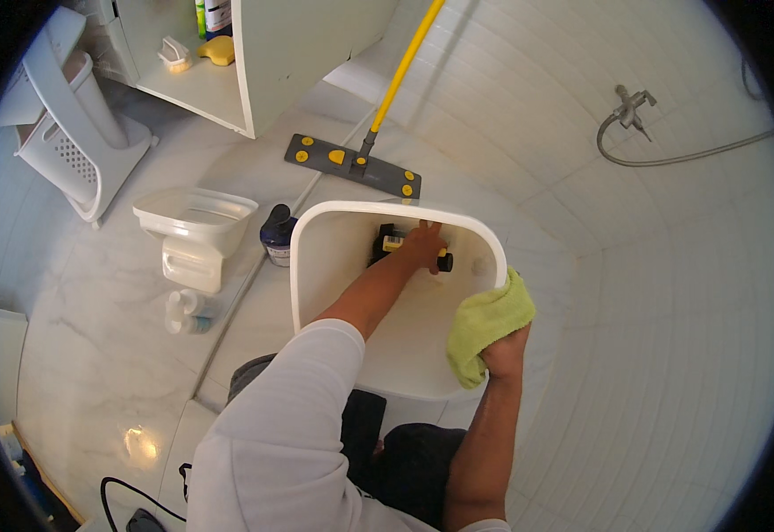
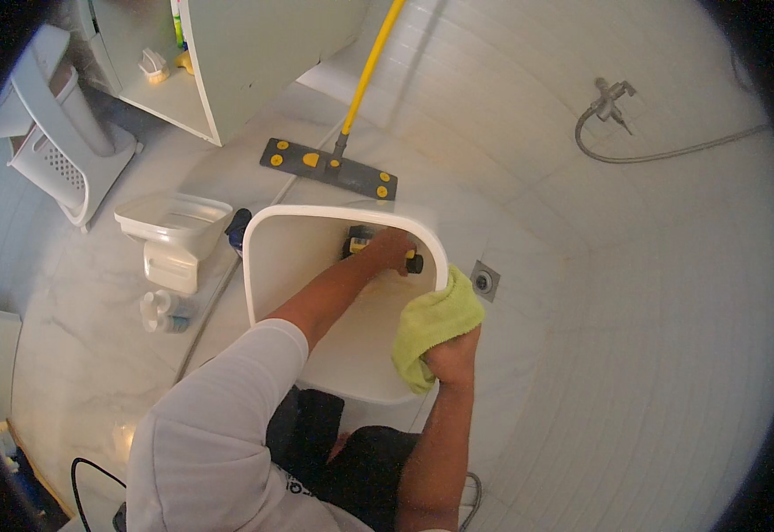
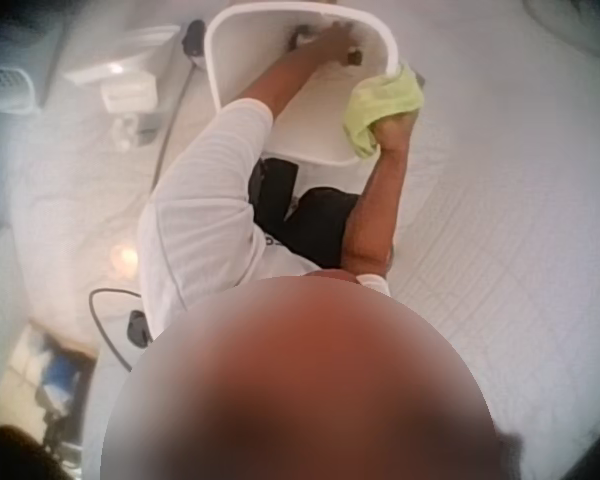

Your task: The person rinses a cloth under a shower faucet, then wipes a white plastic container and its lid. They place the container on the floor, open it, and remove several small bottles and tubes, setting them on the floor. The person then wipes the inside of the container and places the cloth inside before closing the lid.

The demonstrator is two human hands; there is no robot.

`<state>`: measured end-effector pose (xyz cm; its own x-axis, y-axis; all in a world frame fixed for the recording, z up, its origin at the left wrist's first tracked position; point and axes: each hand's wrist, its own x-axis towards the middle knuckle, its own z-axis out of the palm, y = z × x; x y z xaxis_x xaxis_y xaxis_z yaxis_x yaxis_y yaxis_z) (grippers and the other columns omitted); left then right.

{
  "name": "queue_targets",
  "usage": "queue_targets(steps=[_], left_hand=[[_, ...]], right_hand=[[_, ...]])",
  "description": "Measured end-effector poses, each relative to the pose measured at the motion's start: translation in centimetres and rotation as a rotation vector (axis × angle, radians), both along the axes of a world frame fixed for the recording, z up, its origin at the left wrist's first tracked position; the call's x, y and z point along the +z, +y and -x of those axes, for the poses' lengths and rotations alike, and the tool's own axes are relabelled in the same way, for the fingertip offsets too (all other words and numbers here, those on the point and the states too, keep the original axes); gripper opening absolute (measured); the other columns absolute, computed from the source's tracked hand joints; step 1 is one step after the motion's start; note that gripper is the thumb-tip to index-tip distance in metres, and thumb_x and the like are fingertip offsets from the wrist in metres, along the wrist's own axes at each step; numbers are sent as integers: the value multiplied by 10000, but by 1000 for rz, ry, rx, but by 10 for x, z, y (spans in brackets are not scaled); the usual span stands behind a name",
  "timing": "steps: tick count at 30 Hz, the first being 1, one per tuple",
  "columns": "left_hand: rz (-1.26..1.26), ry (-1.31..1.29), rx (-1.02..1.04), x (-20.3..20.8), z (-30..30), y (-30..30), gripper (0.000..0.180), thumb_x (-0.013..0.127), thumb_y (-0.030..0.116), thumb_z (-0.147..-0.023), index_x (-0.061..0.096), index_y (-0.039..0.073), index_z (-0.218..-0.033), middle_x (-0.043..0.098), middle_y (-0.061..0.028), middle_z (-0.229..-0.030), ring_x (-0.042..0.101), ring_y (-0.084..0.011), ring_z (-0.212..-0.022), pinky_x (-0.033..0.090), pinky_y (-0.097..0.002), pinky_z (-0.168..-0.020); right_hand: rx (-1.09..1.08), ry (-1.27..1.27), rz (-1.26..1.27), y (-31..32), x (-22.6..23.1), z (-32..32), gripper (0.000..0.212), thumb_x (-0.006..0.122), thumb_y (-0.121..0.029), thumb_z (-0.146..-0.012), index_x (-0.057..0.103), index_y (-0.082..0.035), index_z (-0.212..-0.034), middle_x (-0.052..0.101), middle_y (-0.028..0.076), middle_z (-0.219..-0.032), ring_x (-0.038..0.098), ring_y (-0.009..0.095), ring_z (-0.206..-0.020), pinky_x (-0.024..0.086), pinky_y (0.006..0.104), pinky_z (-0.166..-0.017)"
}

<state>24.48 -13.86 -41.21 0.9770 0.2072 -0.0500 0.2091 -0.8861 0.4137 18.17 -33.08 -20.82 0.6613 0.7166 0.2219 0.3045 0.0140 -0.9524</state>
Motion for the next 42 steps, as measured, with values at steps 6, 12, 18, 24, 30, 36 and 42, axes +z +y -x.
queue_targets(steps=[6, 12, 18, 24, 30, 36, 42], left_hand=[[51, -342, -6, 39, 31, -3, 496, 760, 323, -497, 626, 160, -946, 337, -154, -1200, 412, -333, -1059, 428, -385, -843], [229, -352, 167, 112, 81, -18, 555, 768, 319, -484, 612, 179, -998, 346, -199, -1207, 414, -350, -1086, 389, -403, -883], [324, -558, 218, 179, 162, -30, 597, 774, 361, -475, 606, 119, -994, 336, -194, -1196, 439, -362, -1051, 408, -388, -848], [831, -701, 508, 271, 282, 4, 565, 777, 245, -555, 533, 18, -1011, 550, -66, -903, 546, -132, -783, 454, -261, -696], [1101, -885, 875, 270, 443, 85, 463, 587, 421, -739, 530, 27, -975, 590, -66, -784, 581, -127, -655, 495, -241, -548], [1160, -443, 1285, 159, 592, 97, 430, 549, 472, -772, 529, 57, -882, 572, -58, -679, 547, -149, -477, 494, -272, -469], [1001, 24, 1696, 24, 604, 56, 428, 699, 408, -647, 569, 41, -826, 523, -36, -688, 488, -145, -518, 416, -286, -435]], right_hand=[[-114, -49, 5, 4, -5, -4, 351, 667, -45, -662, 531, -7, -984, 580, 50, -890, 548, 150, -809, 447, 295, -733], [-24, 12, -40, 10, 2, -3, 293, 633, -23, -692, 536, -1, -968, 580, 41, -887, 545, 136, -781, 453, 281, -699], [5, -46, 10, 12, 3, -4, 270, 630, -30, -692, 548, -2, -948, 593, 54, -894, 554, 150, -790, 449, 286, -702], [-90, -80, 87, 1, 4, -6, 265, 626, -64, -707, 553, 5, -952, 600, 82, -924, 564, 190, -823, 439, 303, -737], [-64, -81, 40, -5, -24, -26, 281, 594, -80, -739, 536, 14, -997, 580, 107, -971, 551, 205, -881, 431, 328, -775], [-120, -46, 27, -1, -27, -26, 299, 580, -107, -770, 523, 11, -1039, 566, 89, -999, 543, 191, -894, 432, 330, -782], [-148, -21, -9, 1, -28, -26, 321, 582, -139, -781, 516, 2, -1062, 565, 76, -996, 547, 173, -870, 439, 311, -765]])
